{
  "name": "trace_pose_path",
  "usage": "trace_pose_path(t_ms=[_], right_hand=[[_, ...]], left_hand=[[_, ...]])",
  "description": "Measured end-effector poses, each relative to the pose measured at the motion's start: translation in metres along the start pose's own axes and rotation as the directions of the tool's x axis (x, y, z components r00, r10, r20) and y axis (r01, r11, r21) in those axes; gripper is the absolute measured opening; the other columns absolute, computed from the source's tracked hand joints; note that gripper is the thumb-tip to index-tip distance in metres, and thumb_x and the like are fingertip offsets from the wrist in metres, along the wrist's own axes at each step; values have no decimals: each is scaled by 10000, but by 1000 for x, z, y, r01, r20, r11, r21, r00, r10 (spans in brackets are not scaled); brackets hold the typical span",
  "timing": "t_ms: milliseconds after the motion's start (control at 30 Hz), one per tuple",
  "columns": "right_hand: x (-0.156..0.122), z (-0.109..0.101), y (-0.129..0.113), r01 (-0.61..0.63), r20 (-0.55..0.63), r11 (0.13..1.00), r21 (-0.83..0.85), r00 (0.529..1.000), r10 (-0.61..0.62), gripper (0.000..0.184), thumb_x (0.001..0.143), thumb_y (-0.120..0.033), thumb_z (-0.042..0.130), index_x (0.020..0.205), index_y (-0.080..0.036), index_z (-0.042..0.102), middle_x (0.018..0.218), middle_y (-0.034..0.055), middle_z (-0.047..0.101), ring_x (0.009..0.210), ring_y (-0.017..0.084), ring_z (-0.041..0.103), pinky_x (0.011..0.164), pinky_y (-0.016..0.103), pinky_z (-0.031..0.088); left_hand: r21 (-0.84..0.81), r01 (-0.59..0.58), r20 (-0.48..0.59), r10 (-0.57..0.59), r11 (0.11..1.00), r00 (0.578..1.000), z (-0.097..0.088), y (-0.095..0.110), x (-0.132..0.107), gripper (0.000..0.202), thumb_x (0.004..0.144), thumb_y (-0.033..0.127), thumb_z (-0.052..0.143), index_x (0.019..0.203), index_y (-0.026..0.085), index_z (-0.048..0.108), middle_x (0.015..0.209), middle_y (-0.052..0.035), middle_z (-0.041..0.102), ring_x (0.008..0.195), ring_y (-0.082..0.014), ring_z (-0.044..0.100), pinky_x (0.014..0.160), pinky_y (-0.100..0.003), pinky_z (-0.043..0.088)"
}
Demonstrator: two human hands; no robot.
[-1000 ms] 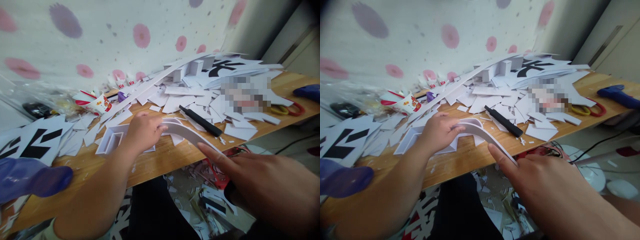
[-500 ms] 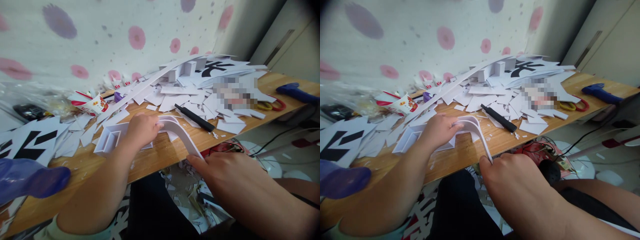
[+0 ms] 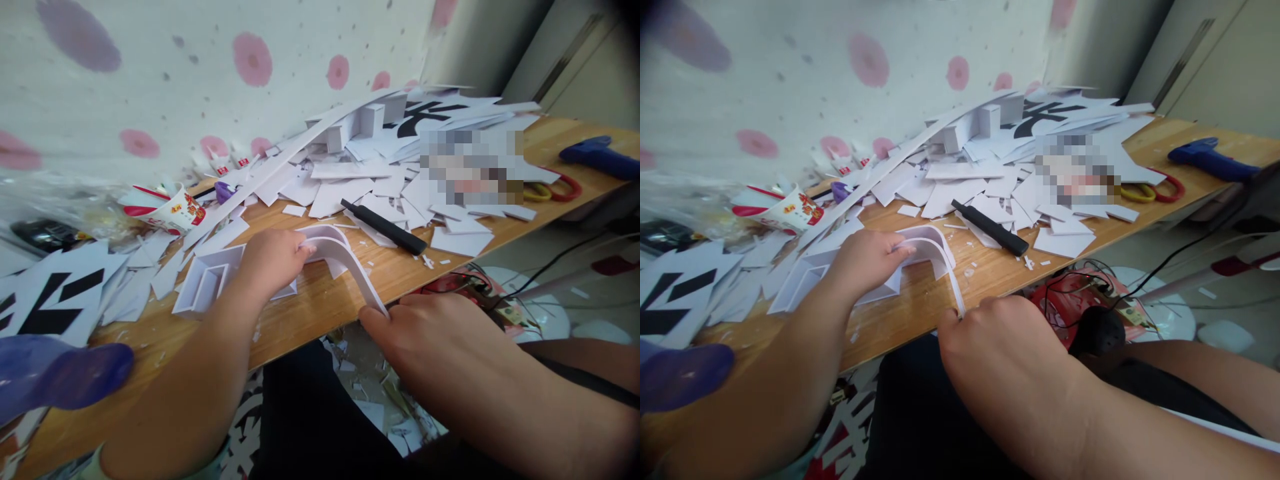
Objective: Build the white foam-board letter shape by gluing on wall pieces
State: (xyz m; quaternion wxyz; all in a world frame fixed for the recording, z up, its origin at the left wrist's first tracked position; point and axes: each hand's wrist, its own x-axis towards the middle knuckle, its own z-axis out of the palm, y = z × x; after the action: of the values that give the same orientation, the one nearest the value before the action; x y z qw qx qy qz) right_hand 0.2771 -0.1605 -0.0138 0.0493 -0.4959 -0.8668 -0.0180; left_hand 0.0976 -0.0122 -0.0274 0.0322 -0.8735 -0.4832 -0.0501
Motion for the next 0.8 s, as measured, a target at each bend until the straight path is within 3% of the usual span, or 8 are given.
trace_pose_path(t_ms=[100,367,700,800], right_hand=[[1,1,0,7,10,1000,10,1000,-7,249,601,-46,589,790,-168,696,555,43,672,427,224,623,368,298,303],[6,1,-1,-23,248,996,84,969,2,292,660,-20,515,823,-194,684,698,80,729,565,289,696,391,340,430],[6,6,8,-100,255,993,70,964,80,304,658,23,486,798,-193,649,642,44,689,565,281,684,415,336,383],[1,11,14,-140,241,989,36,962,127,301,712,14,468,847,-180,654,654,50,671,593,281,676,456,346,420]], left_hand=[[-10,5,34,-5,1000,999,-1,1,0,306,835,357,526,580,210,612,506,-12,564,485,-167,466,503,-298,304],[98,104,167,-119,990,979,-8,9,0,309,879,384,453,819,208,699,705,-50,674,722,-238,611,643,-315,395],[141,62,213,-92,988,973,-8,9,3,368,916,393,392,913,199,706,842,-87,696,810,-262,623,665,-336,411],[138,81,223,-110,987,969,-7,8,3,355,912,402,407,920,220,712,853,-82,702,833,-268,630,680,-341,423]])
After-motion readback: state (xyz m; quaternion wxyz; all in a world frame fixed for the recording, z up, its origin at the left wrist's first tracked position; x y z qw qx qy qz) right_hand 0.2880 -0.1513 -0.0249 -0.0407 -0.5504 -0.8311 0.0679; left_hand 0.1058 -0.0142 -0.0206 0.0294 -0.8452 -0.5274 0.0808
